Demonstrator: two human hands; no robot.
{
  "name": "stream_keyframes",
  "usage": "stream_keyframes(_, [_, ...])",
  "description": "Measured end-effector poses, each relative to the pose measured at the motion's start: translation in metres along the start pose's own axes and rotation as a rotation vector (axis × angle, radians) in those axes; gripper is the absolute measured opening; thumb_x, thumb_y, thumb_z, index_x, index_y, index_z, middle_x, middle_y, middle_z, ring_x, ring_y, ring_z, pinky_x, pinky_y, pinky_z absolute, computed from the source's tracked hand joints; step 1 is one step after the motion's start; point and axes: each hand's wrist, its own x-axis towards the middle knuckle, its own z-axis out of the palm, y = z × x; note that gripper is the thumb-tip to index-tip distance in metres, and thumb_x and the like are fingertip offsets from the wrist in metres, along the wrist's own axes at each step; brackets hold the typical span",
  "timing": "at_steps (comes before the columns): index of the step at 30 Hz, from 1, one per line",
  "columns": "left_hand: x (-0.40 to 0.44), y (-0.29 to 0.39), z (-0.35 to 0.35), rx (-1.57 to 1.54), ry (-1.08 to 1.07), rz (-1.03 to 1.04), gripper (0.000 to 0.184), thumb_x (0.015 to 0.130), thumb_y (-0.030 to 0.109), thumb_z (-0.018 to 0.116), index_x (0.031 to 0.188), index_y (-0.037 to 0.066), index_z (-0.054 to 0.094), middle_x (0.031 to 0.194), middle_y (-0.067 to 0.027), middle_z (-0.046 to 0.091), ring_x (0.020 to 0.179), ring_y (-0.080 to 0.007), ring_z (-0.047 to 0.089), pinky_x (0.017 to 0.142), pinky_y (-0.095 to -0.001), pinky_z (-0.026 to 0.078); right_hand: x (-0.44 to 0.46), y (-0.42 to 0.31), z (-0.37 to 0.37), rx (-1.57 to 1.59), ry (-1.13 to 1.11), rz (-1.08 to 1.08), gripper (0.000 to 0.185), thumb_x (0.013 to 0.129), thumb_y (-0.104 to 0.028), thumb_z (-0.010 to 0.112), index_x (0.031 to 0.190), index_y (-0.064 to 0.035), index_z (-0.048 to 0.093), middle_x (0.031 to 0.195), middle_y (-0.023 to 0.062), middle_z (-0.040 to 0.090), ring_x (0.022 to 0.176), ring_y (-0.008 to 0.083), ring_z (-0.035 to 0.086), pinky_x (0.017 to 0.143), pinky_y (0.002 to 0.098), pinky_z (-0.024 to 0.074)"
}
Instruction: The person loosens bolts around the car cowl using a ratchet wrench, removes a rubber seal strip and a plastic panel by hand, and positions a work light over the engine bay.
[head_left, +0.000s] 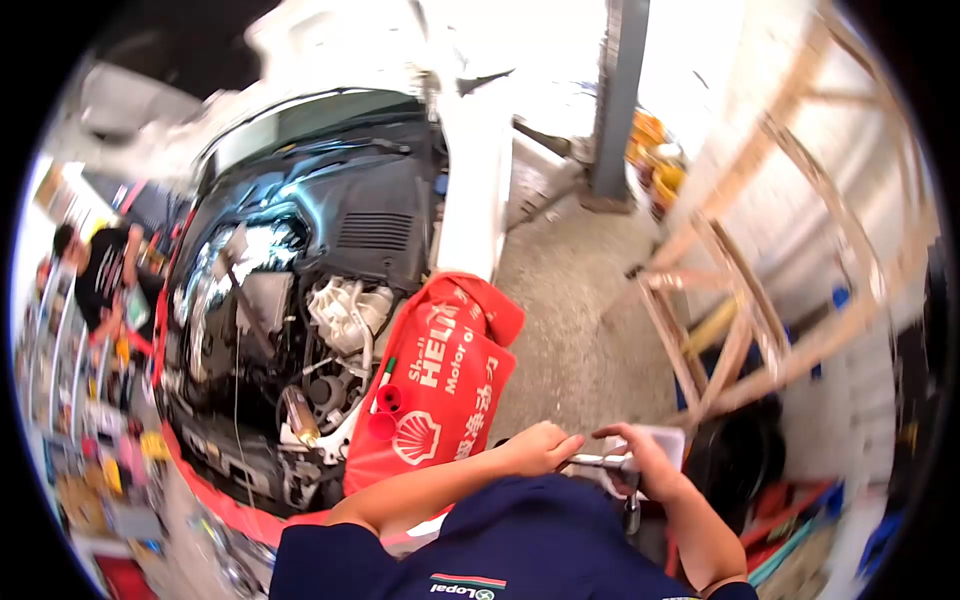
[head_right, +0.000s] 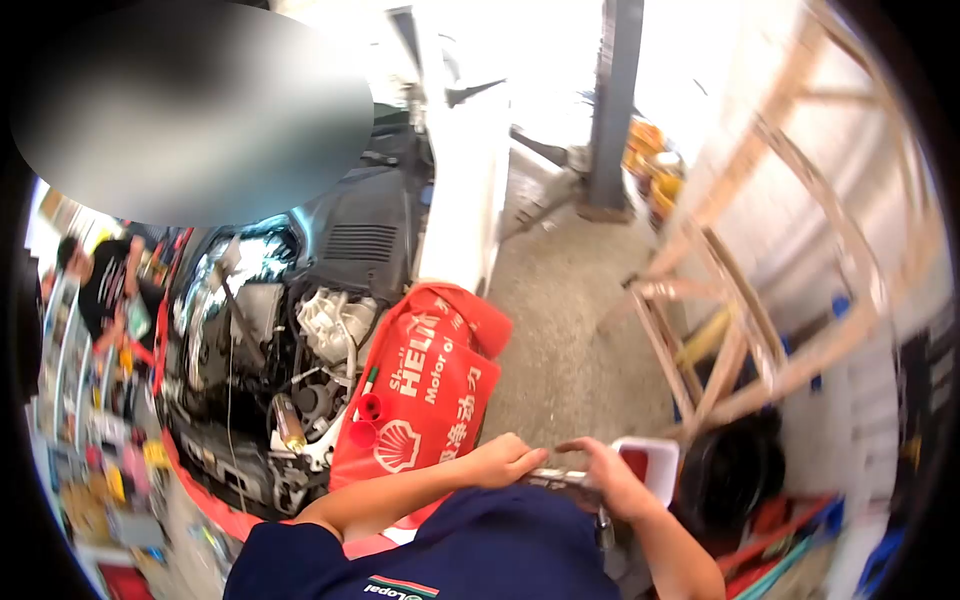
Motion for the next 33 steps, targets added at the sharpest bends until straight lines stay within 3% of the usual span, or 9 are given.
stream_keyframes(1, [0.009, -0.002, -0.013, -0.186, -0.042, -0.085, 0.061, 0.104, 0.043, 0.042, 0.062, 0.001, 0.056, 0.052, -0.0047, 0.051, 0.048, -0.0161, 0.045, 0.051, -0.0354, 0.039, 0.014, -0.035, 0.003, -0.414, 0.003, 0.001, 0.055, 0.085, -0.032, 0.073, 0.128, -0.0015, 0.056, 0.080, 0.0121, 0.066, 0.065, 0.0169, 0.063, 0.059, 0.0301, 0.0509])
stream_keyframes(2, [0.013, 0.009, -0.033, -0.379, -0.116, -0.070, 0.059, 0.105, 0.042, 0.041, 0.060, 0.005, 0.052, 0.054, 0.0023, 0.046, 0.051, -0.0082, 0.038, 0.049, -0.0288, 0.034, 0.042, -0.061, -0.003, -0.959, -0.174, -0.570, 0.055, 0.081, -0.029, 0.076, 0.127, -0.0054, 0.058, 0.084, 0.0160, 0.068, 0.068, 0.0244, 0.067, 0.063, 0.0358, 0.0531])
stream_keyframes(5, [0.028, 0.005, -0.076, -0.504, -0.140, -0.123, 0.055, 0.102, 0.043, 0.046, 0.061, 0.008, 0.054, 0.052, 0.0028, 0.045, 0.046, -0.0084, 0.038, 0.044, -0.0267, 0.030, 0.099, -0.159, 0.018, -1.405, -0.663, -0.376, 0.053, 0.078, -0.030, 0.079, 0.123, -0.0065, 0.063, 0.091, 0.0167, 0.070, 0.076, 0.0295, 0.070, 0.072, 0.0367, 0.0537])
stream_keyframes(13, [0.088, -0.037, -0.216, -0.686, 0.952, -0.105, 0.055, 0.104, 0.033, 0.046, 0.063, 0.001, 0.062, 0.053, -0.0002, 0.056, 0.047, -0.0095, 0.049, 0.048, -0.0264, 0.037, 0.296, -0.252, 0.042, -0.831, -0.508, -0.064, 0.034, 0.085, -0.019, 0.073, 0.112, -0.0016, 0.065, 0.069, 0.0042, 0.062, 0.055, 0.0125, 0.056, 0.051, 0.0275, 0.0437])
stream_keyframes(19, [0.136, -0.019, -0.308, 0.116, 1.788, 0.045, 0.045, 0.108, 0.026, 0.034, 0.139, -0.006, 0.040, 0.135, -0.0190, 0.048, 0.123, -0.0257, 0.047, 0.108, -0.0349, 0.032, 0.392, -0.321, 0.074, -0.430, -0.298, -0.214, 0.024, 0.089, -0.007, 0.065, 0.109, 0.0052, 0.060, 0.064, 0.0039, 0.054, 0.046, 0.0109, 0.048, 0.042, 0.0265, 0.0376])
stream_keyframes(23, [0.148, -0.001, -0.336, -0.417, 1.423, 0.294, 0.061, 0.102, 0.038, 0.051, 0.142, -0.006, 0.039, 0.121, -0.0247, 0.059, 0.110, -0.0369, 0.060, 0.099, -0.0397, 0.044, 0.469, -0.344, 0.128, -0.032, -0.199, -0.305, 0.027, 0.090, -0.011, 0.068, 0.113, 0.0012, 0.059, 0.076, 0.0041, 0.057, 0.060, 0.0107, 0.055, 0.052, 0.0248, 0.0436])
stream_keyframes(27, [0.145, -0.012, -0.402, 0.430, 1.589, -0.538, 0.034, 0.087, 0.038, 0.072, 0.095, 0.006, 0.068, 0.070, -0.0156, 0.067, 0.065, -0.0370, 0.067, 0.059, -0.0455, 0.051, 0.549, -0.347, 0.167, 0.011, -0.195, -0.188, 0.044, 0.090, -0.008, 0.068, 0.129, -0.0003, 0.049, 0.097, 0.0061, 0.056, 0.076, 0.0143, 0.058, 0.065, 0.0281, 0.0524])
stream_keyframes(31, [0.145, -0.059, -0.465, 0.438, 1.696, -0.573, 0.030, 0.089, 0.032, 0.070, 0.083, 0.003, 0.066, 0.064, -0.0174, 0.063, 0.060, -0.0380, 0.064, 0.055, -0.0445, 0.048, 0.629, -0.352, 0.129, -0.299, -0.681, -0.394, 0.067, 0.090, -0.002, 0.063, 0.148, -0.0002, 0.029, 0.121, 0.0114, 0.056, 0.115, 0.0201, 0.056, 0.092, 0.0335, 0.0498])
stream_keyframes(33, [0.141, -0.057, -0.497, 0.262, 1.620, -0.524, 0.028, 0.090, 0.027, 0.070, 0.081, 0.001, 0.065, 0.059, -0.0170, 0.060, 0.054, -0.0370, 0.059, 0.052, -0.0408, 0.045, 0.656, -0.380, 0.081, -0.483, -0.730, -0.522, 0.036, 0.089, 0.002, 0.057, 0.125, 0.0035, 0.054, 0.114, 0.0104, 0.061, 0.106, 0.0182, 0.061, 0.088, 0.0306, 0.0507])
